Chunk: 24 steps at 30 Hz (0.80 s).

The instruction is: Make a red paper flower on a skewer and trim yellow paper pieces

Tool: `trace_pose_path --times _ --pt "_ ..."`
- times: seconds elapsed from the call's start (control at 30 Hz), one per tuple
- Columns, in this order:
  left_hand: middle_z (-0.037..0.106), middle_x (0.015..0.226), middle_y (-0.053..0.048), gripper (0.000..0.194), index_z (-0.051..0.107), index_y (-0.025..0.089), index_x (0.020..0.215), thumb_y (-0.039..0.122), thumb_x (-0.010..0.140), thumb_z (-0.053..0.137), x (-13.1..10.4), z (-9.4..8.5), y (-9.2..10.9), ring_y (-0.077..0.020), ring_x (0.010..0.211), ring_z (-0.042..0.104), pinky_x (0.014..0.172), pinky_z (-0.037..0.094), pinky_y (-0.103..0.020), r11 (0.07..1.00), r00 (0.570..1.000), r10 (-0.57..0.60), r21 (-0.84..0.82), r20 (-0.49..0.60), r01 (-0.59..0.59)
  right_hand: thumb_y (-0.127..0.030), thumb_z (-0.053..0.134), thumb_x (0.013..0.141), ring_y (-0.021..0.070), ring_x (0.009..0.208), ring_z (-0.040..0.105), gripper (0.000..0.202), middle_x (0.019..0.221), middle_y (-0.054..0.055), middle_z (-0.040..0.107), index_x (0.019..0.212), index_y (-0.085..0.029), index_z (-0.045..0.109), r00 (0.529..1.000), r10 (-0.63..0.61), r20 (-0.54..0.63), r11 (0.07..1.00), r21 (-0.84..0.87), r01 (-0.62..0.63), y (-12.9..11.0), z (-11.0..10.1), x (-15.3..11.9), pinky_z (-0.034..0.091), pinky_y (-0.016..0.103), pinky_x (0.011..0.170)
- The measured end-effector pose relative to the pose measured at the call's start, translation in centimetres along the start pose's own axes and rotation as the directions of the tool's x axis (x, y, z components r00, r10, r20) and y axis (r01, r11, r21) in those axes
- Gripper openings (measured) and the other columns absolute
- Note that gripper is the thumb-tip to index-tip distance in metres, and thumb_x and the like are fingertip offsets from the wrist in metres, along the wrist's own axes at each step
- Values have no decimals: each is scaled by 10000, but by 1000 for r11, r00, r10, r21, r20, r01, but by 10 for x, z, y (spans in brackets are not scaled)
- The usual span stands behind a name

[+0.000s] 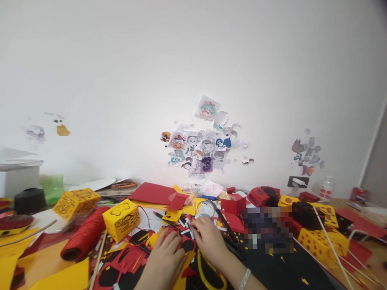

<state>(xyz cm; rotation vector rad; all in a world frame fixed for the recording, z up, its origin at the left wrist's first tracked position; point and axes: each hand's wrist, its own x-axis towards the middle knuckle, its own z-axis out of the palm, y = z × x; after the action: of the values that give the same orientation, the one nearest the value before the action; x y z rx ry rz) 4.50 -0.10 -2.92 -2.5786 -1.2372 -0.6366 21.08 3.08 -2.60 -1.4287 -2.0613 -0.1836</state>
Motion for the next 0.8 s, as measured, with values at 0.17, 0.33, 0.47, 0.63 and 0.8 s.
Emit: trace_pose_path --times 0.17,0.33,0.47,0.63,0.8 --pt "709 801 -124 350 589 145 1034 220 874 287 -4 6 2 -248 746 671 632 484 -312 935 916 -320 -75 243 347 -59 427 827 130 944 542 315 976 12 634 1003 -238 617 975 -189 115 978 112 177 -3 21 20 388 209 830" --pt "660 1065 -168 563 331 110 1336 186 784 412 -12 11 -6 -242 936 643 744 479 -277 872 871 -390 -185 297 454 -115 525 749 187 833 573 242 887 52 635 922 -219 658 962 -206 181 978 61 198 -15 47 46 422 254 713" --pt "564 1244 -129 757 253 165 1378 75 654 456 -14 18 -18 -214 1023 607 838 461 -274 830 895 -330 -359 301 427 -117 554 689 188 715 568 208 778 42 619 835 -210 668 965 -199 171 978 102 184 -20 54 48 414 259 631" --pt "573 1244 -54 780 427 219 1273 -24 533 388 -8 20 -27 -171 1149 517 913 434 -263 593 875 -365 -646 317 481 -70 454 730 166 828 563 269 839 28 611 819 -223 656 991 -123 49 949 299 103 -13 27 46 412 264 733" --pt "697 842 -40 659 404 168 1190 37 544 396 -3 24 -27 -187 743 679 680 533 -309 -11 823 -313 -868 475 497 -232 363 866 179 809 589 271 895 75 631 924 -167 619 994 85 -74 837 546 -31 3 -9 38 460 295 708"
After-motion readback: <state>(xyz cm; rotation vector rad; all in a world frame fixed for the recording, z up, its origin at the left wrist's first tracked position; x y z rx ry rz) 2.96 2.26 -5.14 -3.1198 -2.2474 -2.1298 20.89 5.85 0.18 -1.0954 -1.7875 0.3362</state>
